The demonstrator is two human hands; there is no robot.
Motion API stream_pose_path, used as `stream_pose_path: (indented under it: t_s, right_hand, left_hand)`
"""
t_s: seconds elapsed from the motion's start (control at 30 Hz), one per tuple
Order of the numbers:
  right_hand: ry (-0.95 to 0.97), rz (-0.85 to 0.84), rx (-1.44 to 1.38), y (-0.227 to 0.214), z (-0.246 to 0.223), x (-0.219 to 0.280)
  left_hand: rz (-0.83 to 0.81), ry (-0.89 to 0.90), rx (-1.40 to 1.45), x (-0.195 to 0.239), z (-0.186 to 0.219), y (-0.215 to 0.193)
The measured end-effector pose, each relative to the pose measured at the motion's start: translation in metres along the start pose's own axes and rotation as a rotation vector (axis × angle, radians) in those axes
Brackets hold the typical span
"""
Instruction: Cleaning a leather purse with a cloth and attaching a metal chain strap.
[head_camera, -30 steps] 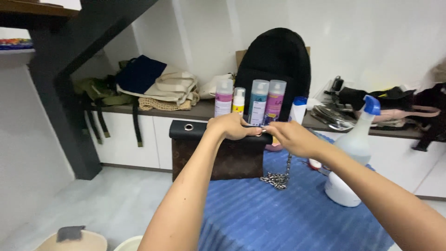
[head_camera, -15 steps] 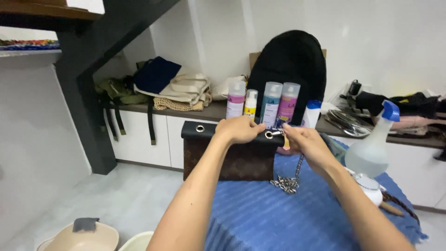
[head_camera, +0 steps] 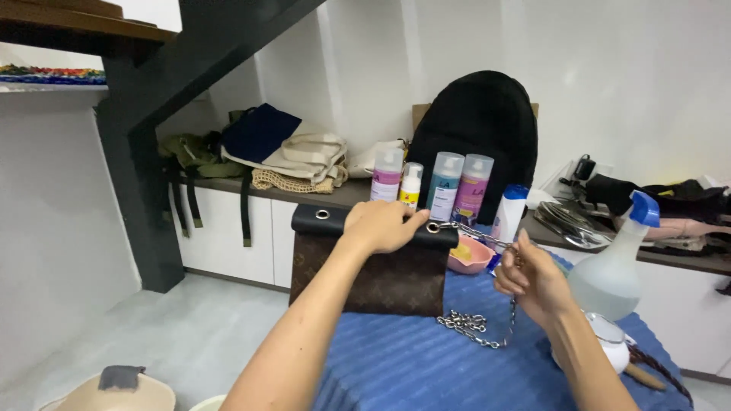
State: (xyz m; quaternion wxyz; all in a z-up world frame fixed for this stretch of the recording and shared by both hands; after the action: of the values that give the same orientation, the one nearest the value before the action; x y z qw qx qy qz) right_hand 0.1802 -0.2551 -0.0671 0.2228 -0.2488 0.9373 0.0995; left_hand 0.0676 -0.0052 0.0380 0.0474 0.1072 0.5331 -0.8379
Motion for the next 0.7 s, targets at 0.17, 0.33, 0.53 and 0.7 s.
stream_pose_path:
  t_s: [0.17,0.33,0.53,0.7]
  right_hand:
    - [0.039,-0.146,-0.037,0.000,0.008,0.008]
    - [0.140,-0.018,0.056,0.003,0.022,-0.006]
    - [0.115,0.370,0.394,-0.007,0.012,0.002]
    - [0.090,0.104,0.411,0.035,0.026,0.001]
  left_hand:
    - [0.084,0.086,-0.089,-0.003,0.000,0.012]
    - [0.380,0.446,-0.306,0.007,0.017,0.024]
    - [0.408,0.312,-0.292,-0.005,0.026,0.047]
    - [0.749,0.340,-0.190,0.008,0.032,0.061]
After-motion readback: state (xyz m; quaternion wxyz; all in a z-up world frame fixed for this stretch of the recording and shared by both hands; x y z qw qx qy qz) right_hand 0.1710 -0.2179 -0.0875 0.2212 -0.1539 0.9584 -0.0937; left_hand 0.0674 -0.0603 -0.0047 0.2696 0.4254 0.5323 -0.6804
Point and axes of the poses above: each hand's wrist, its own x-axis away from the middle knuckle, its own y-axis out of the palm, z = x × y, the point moved 6 cm from there along -x, towards the middle knuckle, and after that the axes turned 5 degrees about x, right-handed, at the moved point
